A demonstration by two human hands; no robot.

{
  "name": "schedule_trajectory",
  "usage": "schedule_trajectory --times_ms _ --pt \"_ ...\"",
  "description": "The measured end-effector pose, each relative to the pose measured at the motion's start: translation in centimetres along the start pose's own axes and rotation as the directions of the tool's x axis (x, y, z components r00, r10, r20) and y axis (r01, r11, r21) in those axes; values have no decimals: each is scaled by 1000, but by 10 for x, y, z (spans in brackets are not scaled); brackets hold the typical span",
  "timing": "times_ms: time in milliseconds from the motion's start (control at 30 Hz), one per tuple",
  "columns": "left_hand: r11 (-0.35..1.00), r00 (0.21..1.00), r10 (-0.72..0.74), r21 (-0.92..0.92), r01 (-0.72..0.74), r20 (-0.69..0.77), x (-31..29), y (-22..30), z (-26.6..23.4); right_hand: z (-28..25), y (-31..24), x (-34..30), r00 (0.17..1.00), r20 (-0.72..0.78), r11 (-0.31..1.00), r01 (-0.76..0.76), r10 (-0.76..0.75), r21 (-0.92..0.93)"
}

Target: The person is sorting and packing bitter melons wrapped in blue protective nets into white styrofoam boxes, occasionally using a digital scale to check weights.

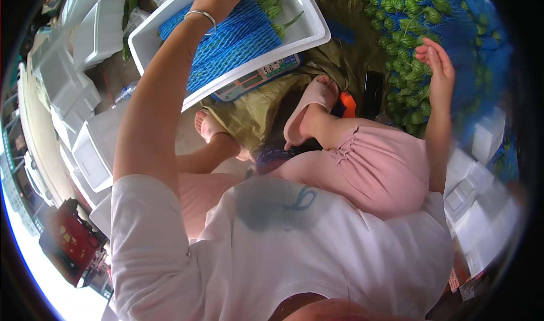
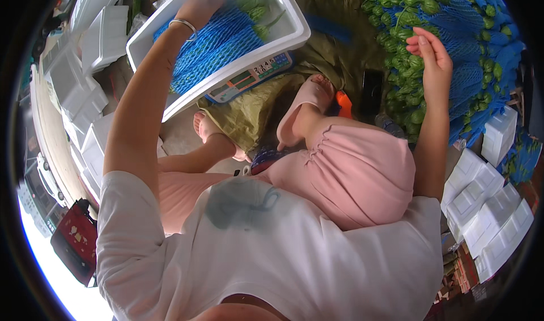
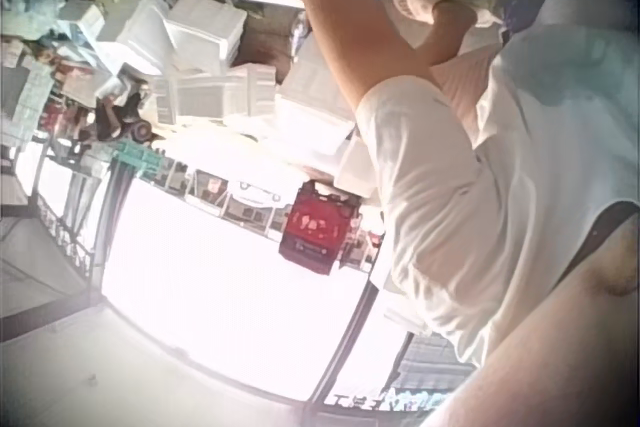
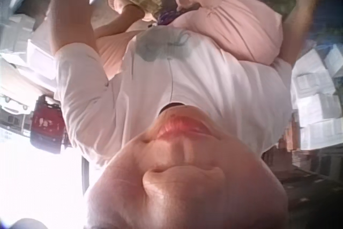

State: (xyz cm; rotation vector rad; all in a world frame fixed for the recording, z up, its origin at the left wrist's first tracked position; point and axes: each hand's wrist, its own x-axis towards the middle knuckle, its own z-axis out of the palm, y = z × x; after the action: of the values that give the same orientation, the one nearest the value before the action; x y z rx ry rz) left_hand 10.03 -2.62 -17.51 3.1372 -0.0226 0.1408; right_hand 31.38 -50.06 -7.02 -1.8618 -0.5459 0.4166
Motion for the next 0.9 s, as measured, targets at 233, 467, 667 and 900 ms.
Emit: schedule_trajectory --times_ms 233,467,667,900 --pt "690 895 -167 -599 406 414 85 41 -13 -34 19 -43 961 -276 994 42 -12 105" --pt "884 899 -58 -395 249 435 70 61 -25 -67 16 4 850 -462 955 145 -255 -259" --pt "851 982 -64 -505 145 176 56 77 -27 -59 18 97 924 -124 469 66 -363 -881" --pt "967 949 -163 -148 208 269 60 89 -60 -55 1 110 992 20 444 72 -121 -893"
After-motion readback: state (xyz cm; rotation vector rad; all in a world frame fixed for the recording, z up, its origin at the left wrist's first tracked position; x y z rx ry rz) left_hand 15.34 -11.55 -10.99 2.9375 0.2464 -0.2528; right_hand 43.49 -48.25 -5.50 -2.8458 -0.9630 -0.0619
